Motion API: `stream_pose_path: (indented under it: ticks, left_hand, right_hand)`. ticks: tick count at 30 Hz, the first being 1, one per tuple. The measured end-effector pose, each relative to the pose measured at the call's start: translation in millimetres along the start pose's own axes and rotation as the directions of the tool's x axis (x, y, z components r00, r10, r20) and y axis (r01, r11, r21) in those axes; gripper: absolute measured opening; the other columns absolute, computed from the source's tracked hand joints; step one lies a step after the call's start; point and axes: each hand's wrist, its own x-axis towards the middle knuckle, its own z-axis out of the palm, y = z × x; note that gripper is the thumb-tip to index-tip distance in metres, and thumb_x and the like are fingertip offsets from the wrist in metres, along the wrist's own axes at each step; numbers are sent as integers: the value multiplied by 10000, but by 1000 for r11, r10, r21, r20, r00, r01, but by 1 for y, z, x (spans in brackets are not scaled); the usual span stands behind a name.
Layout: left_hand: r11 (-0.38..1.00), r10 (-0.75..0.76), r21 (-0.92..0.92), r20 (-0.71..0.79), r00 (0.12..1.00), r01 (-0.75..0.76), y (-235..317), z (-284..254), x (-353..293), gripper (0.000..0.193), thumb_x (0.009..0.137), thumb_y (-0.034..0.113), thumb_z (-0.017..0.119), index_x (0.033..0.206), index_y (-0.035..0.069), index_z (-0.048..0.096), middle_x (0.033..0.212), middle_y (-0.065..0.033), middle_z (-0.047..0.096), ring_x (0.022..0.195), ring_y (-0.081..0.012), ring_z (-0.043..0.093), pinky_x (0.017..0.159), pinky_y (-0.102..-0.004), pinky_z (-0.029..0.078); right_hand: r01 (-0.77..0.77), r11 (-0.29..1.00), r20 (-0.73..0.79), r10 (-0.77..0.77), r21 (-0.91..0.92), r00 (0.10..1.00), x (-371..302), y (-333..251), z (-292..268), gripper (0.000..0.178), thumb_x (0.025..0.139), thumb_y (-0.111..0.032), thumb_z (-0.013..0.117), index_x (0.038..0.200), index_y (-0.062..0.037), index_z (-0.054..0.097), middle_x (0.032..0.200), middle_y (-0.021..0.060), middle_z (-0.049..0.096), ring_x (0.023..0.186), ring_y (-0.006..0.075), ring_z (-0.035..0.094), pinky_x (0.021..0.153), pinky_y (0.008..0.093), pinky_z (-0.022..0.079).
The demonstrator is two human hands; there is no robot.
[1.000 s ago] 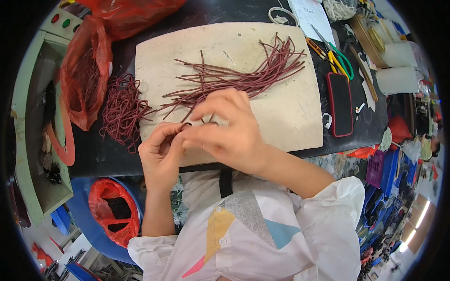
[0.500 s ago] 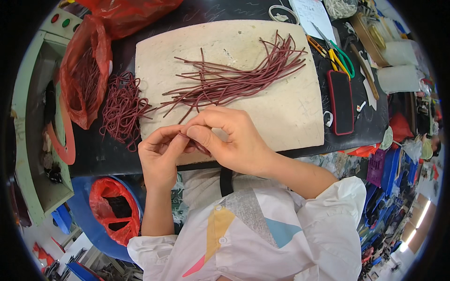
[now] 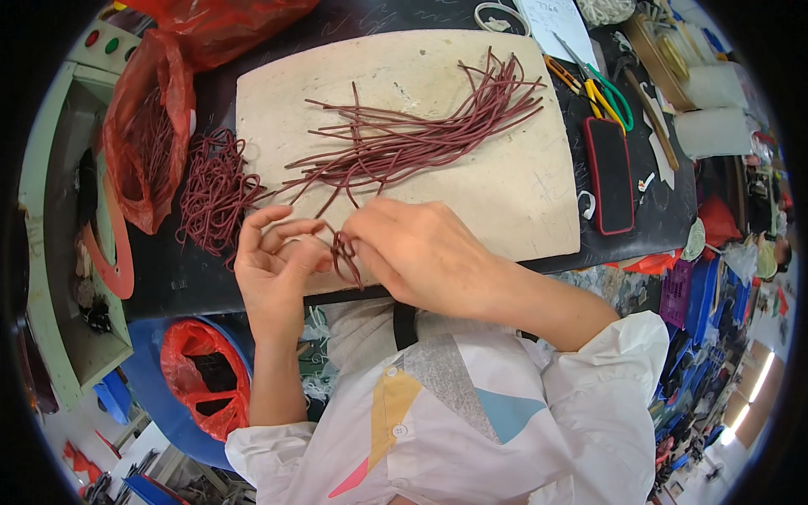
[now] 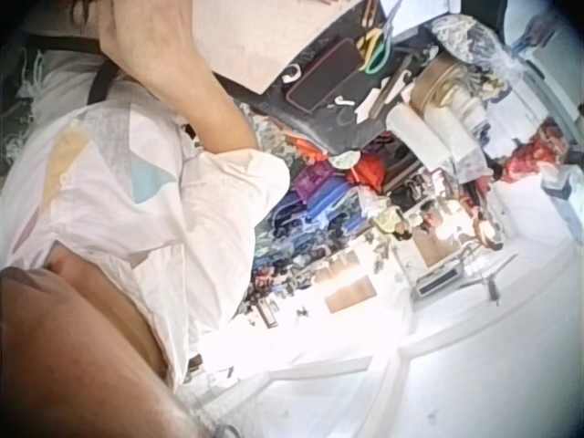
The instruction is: The recorder is manually tying knots in multiple thin red cord-like shoe components at a workbench.
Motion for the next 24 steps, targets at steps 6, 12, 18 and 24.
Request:
stream_pose_path:
  ticks: [6,12,18,24]
  left_hand:
    - [993,-3,116,220,975,-24,-14,-12,-3,125,777,-24,604,898,-34,571,821,-86,607,687,-110,588,650,-222,473]
    - [999,-40,-14,91,995,42,-3,-13,-2,126,802,9,577,914,-47,587,782,-119,621,633,-165,614,554,-242,511]
    - [810,408,391,161,898,-438,-7,-13,-2,193,690,-40,667,880,-8,648,724,-100,622,579,-137,583,495,-230,461]
    - [424,593,534,446,670,-731,-4,-9,-2,234,655,-42,687,881,11,654,690,-94,622,558,-164,588,499,-237,466]
  right_hand:
    - [-69,987,-77,80,143,994,0,6,8,74,772,-2,524,842,-9,499,748,138,544,650,305,565,541,358,446]
    - [-112,985,-83,124,131,989,-4,11,3,64,782,-13,529,841,-3,505,739,142,554,667,304,570,564,348,450]
    - [-119,982,-225,151,149,963,0,17,4,169,806,-72,565,946,23,563,786,82,592,726,167,574,657,272,446]
    - [-264,817,15,299,513,954,9,7,-6,159,768,-50,601,916,6,586,754,47,622,695,108,590,627,236,463]
